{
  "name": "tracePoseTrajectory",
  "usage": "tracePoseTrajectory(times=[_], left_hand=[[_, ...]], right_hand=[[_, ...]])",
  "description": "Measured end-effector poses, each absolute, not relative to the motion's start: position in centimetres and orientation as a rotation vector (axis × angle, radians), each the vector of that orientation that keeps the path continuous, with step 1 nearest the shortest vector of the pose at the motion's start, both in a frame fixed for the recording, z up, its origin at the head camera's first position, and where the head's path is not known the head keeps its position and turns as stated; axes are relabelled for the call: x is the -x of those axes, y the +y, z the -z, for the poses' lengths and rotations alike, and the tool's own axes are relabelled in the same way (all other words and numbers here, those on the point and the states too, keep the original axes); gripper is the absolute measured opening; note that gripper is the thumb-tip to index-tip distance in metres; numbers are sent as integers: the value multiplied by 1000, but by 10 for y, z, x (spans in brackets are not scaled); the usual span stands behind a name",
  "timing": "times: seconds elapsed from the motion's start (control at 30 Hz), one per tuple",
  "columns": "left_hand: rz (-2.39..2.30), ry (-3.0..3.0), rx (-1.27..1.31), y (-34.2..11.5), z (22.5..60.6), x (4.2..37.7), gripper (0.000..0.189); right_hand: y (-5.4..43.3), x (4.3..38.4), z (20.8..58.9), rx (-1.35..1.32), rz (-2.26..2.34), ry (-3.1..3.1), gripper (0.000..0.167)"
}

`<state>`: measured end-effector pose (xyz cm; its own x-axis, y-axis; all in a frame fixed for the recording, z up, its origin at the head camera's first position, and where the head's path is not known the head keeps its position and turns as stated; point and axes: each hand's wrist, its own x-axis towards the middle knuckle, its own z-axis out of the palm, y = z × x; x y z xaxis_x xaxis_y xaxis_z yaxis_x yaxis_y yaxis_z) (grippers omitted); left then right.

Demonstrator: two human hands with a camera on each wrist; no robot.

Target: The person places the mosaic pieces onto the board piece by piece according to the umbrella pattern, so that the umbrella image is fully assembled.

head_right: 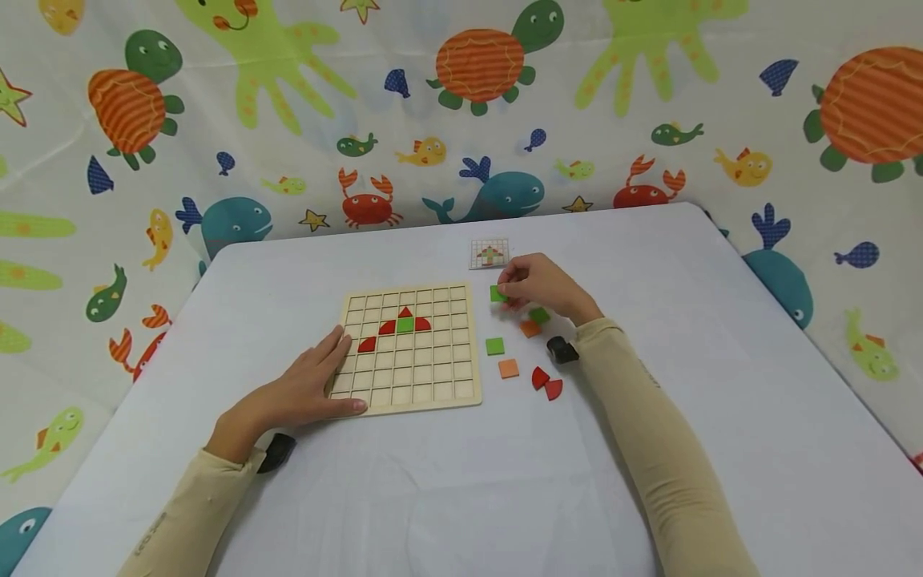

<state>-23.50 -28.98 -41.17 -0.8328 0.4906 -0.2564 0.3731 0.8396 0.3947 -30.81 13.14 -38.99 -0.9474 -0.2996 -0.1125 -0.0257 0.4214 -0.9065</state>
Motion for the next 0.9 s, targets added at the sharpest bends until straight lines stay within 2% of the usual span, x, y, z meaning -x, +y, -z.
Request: tracePoseTrajectory(times=[0.23,0.5,0.9], left_hand=[[-478,2670,-652,-291,411,235,124],[-489,2687,-653,-296,414,233,124],[-470,2673,-649,-292,413,235,124]], right_hand=[[105,308,392,168,1734,2320,20],[61,302,381,332,1711,2231,20],[3,302,380,438,1654,2229,15]])
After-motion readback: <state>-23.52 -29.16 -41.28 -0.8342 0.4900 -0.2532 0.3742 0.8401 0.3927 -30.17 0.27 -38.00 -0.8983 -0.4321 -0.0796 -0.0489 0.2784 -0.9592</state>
